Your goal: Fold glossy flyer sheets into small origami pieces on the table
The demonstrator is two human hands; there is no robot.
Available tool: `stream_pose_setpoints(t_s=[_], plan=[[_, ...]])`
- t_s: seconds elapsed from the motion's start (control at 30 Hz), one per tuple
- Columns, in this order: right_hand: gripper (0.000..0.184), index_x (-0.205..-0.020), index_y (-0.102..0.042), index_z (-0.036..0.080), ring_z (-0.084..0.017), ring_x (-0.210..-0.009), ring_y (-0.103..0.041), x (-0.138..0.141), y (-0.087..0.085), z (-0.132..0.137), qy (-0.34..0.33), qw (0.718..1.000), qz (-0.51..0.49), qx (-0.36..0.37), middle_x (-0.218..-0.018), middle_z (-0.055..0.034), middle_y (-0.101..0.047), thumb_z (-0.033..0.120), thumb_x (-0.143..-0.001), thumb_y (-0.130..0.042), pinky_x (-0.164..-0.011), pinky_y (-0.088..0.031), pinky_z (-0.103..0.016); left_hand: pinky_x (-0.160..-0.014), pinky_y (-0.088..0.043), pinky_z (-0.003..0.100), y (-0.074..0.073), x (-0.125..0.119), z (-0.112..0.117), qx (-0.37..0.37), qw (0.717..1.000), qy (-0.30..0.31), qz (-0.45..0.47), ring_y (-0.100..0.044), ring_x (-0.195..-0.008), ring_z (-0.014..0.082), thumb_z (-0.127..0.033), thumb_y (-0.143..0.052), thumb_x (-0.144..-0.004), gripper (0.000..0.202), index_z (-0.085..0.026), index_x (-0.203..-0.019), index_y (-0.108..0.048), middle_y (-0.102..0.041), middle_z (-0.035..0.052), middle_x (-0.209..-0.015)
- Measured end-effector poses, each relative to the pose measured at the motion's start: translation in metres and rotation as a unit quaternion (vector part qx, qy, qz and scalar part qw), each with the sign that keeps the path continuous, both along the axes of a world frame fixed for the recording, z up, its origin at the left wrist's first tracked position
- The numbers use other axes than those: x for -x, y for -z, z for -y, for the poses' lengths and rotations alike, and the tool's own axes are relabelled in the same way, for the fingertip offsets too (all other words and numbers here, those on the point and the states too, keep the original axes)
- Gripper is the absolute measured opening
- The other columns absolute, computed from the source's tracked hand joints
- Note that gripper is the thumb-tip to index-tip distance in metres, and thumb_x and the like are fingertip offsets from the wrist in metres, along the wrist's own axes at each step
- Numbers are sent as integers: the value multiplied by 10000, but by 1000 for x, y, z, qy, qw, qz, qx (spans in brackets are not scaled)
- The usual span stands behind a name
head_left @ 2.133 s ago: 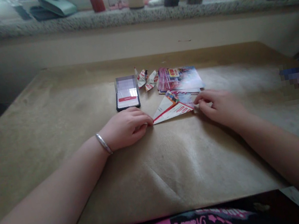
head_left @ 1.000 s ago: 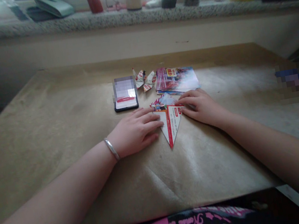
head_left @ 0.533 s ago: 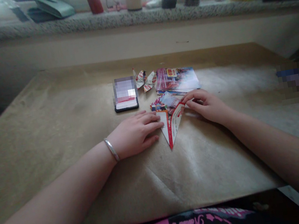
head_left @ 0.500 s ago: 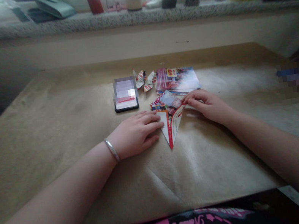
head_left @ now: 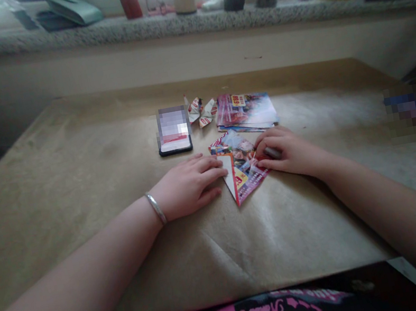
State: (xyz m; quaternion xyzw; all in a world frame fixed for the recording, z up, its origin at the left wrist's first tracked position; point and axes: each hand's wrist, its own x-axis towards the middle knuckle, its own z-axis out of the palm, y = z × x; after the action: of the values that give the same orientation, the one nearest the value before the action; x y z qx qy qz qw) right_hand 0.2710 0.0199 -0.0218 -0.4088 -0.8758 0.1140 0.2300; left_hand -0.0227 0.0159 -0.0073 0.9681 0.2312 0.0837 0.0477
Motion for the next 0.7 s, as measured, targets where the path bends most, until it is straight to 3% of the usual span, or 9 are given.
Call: stream_pose_setpoints(t_s=[0.1,0.2,0.33,0.5,0.7], plan=[[260,-1043,-677,214,-239,-1000,-571,-2,2,2,-7,999,27,-15,-1065,-101,-641,351,-830,-623,-910,-439,-414,-1084,-368,445,0,-1,0,-6,1000,4,-1,-502,-1209,241,-326,-469,-927,412,-196,-1316,-507,-532,106,-1322],[304,-1146,-654,226,-251,-1074,-546,1,2,4,-25,998,40,-30,-1145,-107,-621,289,-858,-577,-961,-418,-444,-1068,-367,448,1,-1,0,-20,1000,9,-11,-486,-1205,243,-332,-459,-933,477,-233,-1398,-415,-518,104,-1322],[344,-1206,-626,259,-248,-1142,-517,8,2,6,-39,997,52,-40,-1208,-94,-603,217,-889,-500,-1012,-395,-466,-1061,-353,455,3,-2,0,-50,998,9,-23,-467,-1176,253,-408,-428,-944,475,-295,-1405,-411,-507,98,-1282],[325,-1202,-622,237,-249,-1183,-497,15,0,6,-47,996,63,-50,-1230,-89,-610,239,-912,-475,-1034,-395,-461,-1051,-354,472,4,-5,-1,-63,997,5,-36,-452,-1139,259,-451,-382,-949,460,-349,-1397,-417,-506,85,-1208],[308,-1182,-621,212,-246,-1192,-501,17,1,4,-45,995,66,-62,-1237,-84,-621,254,-924,-461,-1041,-401,-463,-1099,-320,476,6,-7,-2,-100,995,16,-8,-442,-1186,263,-434,-431,-931,408,-297,-1302,-531,-495,89,-1242]])
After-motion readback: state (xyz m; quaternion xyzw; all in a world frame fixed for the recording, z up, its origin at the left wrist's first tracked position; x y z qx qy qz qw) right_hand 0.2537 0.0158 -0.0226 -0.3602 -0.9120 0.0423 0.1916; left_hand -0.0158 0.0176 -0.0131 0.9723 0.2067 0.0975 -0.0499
